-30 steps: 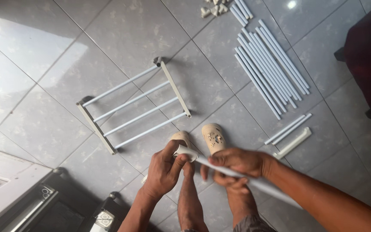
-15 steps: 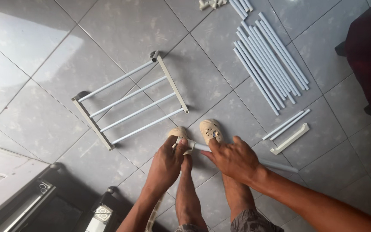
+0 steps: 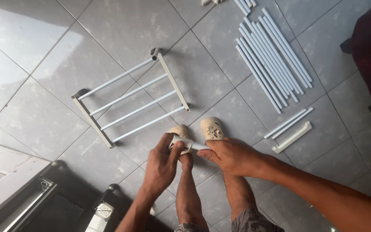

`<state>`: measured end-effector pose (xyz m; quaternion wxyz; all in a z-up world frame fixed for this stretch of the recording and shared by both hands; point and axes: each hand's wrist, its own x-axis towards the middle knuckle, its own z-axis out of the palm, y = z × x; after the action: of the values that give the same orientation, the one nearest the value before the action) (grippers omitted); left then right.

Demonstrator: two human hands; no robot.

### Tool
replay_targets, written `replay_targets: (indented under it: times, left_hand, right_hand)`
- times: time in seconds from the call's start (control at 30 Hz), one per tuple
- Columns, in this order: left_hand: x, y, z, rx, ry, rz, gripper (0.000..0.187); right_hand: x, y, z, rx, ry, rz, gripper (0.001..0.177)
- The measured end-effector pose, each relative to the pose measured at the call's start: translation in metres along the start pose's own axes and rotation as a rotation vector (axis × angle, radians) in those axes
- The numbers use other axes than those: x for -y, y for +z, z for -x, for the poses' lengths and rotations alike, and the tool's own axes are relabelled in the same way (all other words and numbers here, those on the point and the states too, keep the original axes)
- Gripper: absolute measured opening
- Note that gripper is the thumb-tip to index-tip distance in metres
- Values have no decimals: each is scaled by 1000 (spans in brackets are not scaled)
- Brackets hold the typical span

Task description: The person assembles a white plastic drying rack on a tiled floor. They connect vertical and horizontal rods into a frame, then attach feet to the base. The person repeatedly picks up parts, aligns them, and secures them by hand.

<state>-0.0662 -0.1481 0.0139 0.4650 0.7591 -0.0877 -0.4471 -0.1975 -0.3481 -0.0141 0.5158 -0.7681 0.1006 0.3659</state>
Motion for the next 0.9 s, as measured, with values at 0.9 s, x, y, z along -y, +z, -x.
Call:
replay_targets:
  times: [0.9]
  left_hand:
    - [-1,4,-21,88,-454,281,46]
  right_hand:
    - [3,14,-25,-312,-27,825,36]
